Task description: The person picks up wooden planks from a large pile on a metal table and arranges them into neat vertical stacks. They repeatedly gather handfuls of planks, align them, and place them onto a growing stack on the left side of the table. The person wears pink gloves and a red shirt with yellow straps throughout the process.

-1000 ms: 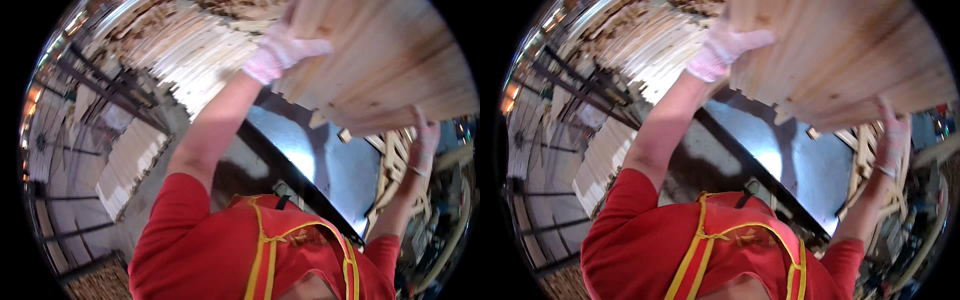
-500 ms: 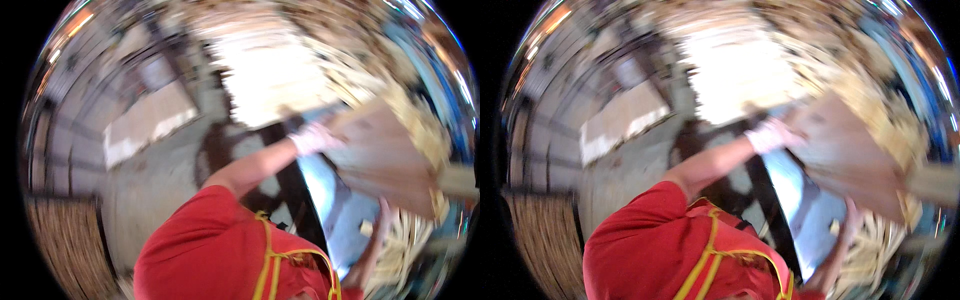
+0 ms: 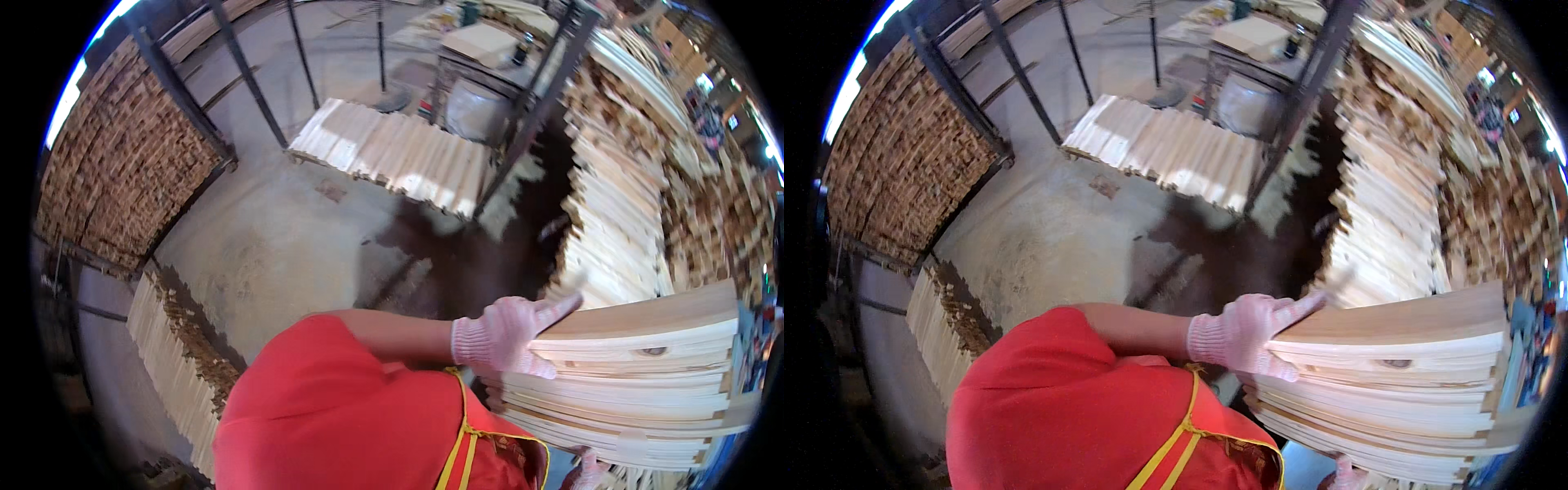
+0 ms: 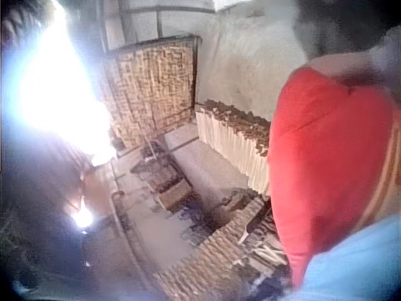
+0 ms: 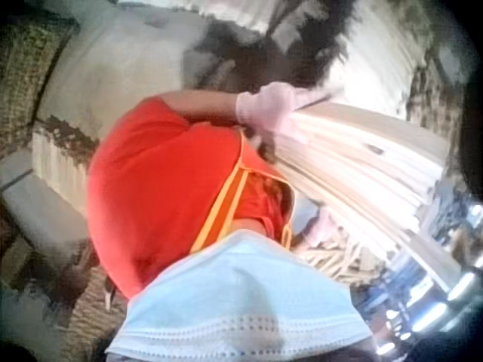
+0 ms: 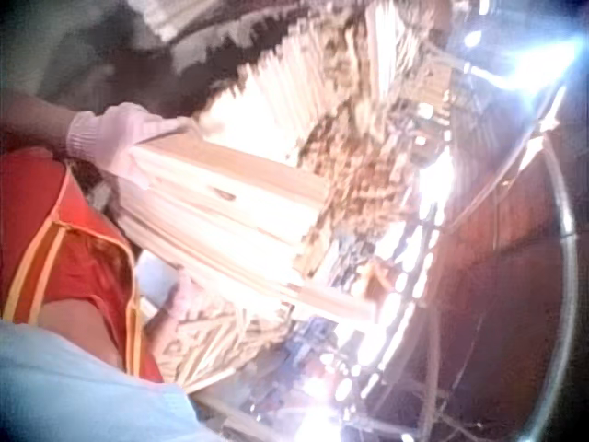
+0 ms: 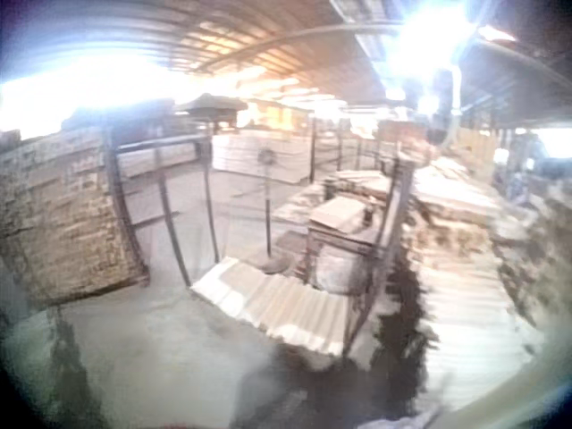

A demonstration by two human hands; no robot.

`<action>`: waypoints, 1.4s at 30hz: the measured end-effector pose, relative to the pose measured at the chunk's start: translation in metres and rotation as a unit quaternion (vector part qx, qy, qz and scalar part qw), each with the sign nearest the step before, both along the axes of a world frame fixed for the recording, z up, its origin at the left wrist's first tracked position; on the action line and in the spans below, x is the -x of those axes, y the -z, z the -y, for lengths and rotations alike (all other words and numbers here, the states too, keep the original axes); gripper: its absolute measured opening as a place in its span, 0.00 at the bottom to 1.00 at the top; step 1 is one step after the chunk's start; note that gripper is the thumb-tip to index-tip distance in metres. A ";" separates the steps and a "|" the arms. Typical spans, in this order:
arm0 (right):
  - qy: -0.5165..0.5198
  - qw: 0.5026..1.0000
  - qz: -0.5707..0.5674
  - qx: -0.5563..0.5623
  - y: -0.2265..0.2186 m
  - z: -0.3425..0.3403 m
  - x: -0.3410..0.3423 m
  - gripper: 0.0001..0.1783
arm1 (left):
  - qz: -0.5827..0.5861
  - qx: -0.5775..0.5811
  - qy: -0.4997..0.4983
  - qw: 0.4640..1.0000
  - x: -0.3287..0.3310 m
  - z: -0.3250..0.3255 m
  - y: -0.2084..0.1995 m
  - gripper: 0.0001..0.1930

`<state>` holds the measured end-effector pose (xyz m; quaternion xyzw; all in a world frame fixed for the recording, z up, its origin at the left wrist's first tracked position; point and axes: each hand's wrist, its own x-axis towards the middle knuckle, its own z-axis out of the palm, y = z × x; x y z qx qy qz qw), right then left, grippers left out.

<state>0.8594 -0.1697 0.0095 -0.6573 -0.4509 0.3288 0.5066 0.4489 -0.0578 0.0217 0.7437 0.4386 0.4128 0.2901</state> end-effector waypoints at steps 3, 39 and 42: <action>-0.083 0.996 -0.021 0.016 0.012 -0.041 0.091 0.46 | -0.015 0.020 -0.049 0.998 0.106 0.007 -0.001 0.61; -0.420 0.819 -0.059 0.387 0.291 -0.614 0.995 0.27 | 0.080 0.285 -0.435 0.850 0.923 -0.272 0.233 0.43; -0.406 0.821 -0.053 0.397 0.341 -0.625 1.074 0.30 | 0.062 0.305 -0.431 0.847 1.014 -0.300 0.321 0.42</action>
